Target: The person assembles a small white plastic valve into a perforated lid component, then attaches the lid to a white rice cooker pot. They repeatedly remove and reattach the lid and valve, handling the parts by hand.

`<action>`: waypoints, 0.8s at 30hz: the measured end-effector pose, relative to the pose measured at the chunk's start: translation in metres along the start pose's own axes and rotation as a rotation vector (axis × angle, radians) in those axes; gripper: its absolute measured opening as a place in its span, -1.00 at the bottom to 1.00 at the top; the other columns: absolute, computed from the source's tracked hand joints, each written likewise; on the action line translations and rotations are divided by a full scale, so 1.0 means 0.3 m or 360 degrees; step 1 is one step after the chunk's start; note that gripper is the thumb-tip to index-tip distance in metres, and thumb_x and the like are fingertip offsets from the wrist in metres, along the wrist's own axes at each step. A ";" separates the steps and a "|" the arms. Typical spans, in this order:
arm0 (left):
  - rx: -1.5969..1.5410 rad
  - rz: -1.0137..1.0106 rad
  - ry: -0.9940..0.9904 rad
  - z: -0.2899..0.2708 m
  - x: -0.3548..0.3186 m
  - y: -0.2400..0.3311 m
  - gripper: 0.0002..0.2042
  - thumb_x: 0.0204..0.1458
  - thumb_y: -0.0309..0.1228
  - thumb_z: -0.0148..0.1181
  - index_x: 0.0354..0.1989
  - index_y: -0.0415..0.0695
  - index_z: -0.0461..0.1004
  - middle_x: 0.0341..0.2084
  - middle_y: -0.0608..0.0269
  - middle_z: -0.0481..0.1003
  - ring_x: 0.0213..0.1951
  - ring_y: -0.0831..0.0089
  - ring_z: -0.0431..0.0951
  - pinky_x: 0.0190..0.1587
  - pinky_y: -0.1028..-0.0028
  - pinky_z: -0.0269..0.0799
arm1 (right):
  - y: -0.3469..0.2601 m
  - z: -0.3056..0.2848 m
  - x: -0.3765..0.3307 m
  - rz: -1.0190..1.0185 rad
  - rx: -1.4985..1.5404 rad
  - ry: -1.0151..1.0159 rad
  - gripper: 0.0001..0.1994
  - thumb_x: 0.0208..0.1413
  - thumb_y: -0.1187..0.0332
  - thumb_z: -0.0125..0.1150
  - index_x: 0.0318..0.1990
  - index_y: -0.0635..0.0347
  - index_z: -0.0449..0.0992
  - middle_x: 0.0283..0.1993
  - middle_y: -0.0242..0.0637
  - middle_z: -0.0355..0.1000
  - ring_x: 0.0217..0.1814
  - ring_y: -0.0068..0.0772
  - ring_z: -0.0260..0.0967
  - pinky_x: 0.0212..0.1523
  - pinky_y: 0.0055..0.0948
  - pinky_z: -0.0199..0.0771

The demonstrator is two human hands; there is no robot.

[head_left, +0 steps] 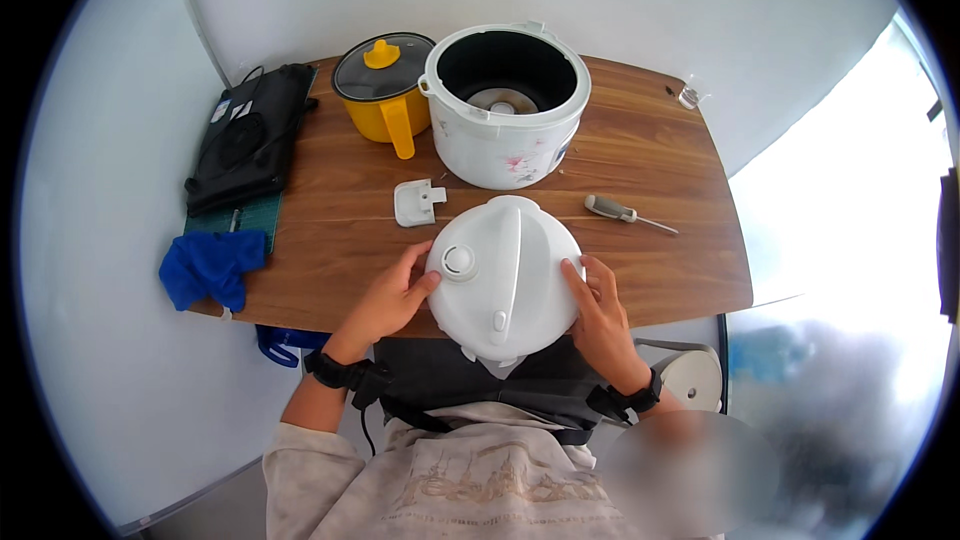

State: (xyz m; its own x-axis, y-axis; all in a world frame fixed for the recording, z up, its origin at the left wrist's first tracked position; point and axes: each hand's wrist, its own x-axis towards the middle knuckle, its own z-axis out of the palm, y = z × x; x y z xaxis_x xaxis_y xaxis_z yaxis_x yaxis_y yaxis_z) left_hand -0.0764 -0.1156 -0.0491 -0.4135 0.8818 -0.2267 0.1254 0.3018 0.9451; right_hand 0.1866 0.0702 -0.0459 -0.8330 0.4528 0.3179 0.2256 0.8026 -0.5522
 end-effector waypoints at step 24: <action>0.0761 0.0064 0.0045 0.062 0.074 0.081 -0.47 0.20 -0.23 0.21 0.25 -0.32 0.34 -0.05 -0.01 0.44 -0.04 0.10 0.50 0.04 0.31 0.42 | 0.058 -0.038 0.002 -0.0065 -0.0645 -0.0215 -0.25 0.01 0.66 0.09 0.43 0.21 0.10 0.35 0.14 0.12 0.20 0.08 0.40 0.01 -0.27 0.59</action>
State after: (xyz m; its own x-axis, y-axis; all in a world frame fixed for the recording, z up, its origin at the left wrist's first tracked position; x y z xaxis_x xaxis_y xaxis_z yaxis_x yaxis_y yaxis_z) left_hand -0.0657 -0.0819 -0.0355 -0.4231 0.8881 -0.1797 0.5396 0.4063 0.7374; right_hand 0.1957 0.0888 -0.0466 -0.8978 0.3845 0.2147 0.3491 0.9186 -0.1852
